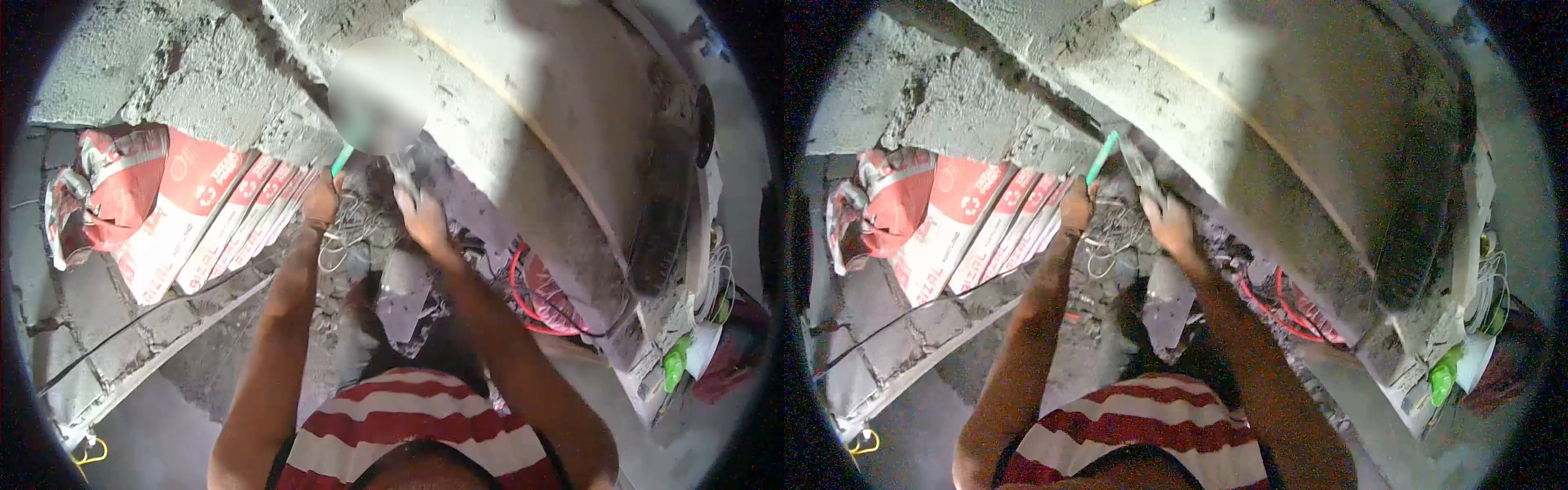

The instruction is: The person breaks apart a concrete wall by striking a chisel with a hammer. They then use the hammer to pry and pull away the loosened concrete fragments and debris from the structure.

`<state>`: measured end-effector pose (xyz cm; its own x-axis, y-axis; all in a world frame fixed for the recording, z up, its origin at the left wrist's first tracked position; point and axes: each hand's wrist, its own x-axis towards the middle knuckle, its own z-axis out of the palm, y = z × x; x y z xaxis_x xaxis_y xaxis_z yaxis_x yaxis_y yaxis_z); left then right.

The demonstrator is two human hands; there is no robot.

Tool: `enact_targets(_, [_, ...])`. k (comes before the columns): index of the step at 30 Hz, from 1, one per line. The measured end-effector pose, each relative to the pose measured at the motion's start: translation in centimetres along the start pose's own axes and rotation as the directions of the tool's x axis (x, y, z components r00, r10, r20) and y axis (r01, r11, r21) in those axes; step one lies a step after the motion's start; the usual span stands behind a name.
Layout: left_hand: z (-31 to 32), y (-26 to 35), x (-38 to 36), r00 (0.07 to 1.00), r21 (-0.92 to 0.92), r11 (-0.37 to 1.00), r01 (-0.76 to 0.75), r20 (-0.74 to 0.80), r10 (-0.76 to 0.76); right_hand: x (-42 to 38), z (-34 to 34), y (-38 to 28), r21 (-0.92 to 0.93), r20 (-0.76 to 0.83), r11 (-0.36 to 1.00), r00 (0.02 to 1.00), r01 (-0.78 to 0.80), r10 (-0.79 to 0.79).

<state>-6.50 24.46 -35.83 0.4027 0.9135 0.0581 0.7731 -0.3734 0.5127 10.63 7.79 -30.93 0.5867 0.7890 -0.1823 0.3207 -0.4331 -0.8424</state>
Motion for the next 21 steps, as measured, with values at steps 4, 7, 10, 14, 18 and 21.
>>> enact_targets(4, [2.4,-1.5,-0.7,0.953,0.108,0.993,-0.038,0.303,0.003,-6.2,-1.3,6.4,-0.240,0.057,0.966,0.992,-0.094,0.110])
enact_targets(7, [-0.5,3.1,-3.8,0.932,-0.125,0.990,0.069,0.363,-0.019,-8.4,-2.6,9.7,-0.642,0.279,0.438,0.725,0.629,-0.630])
enact_targets(10, [-2.6,5.4,-6.8,0.967,-0.330,0.943,0.047,0.253,0.041,-9.5,-3.1,6.8,-0.117,0.290,0.978,0.948,0.171,-0.131])
enact_targets(14, [-4.5,5.9,-5.4,0.997,-0.156,0.985,-0.077,-0.012,0.076,-8.3,-4.8,-0.2,-0.075,0.324,0.991,0.937,-0.112,0.131])
enact_targets(18, [-5.5,6.4,-4.0,0.998,-0.148,0.987,0.060,0.020,-0.057,-7.2,-4.3,-1.2,0.195,0.210,0.981,0.977,0.003,-0.045])
enact_targets(21, [-5.4,5.7,-3.9,0.996,-0.158,0.984,0.085,0.031,-0.081,-6.3,-5.7,-4.2,0.193,0.132,0.981,0.990,0.017,-0.043])
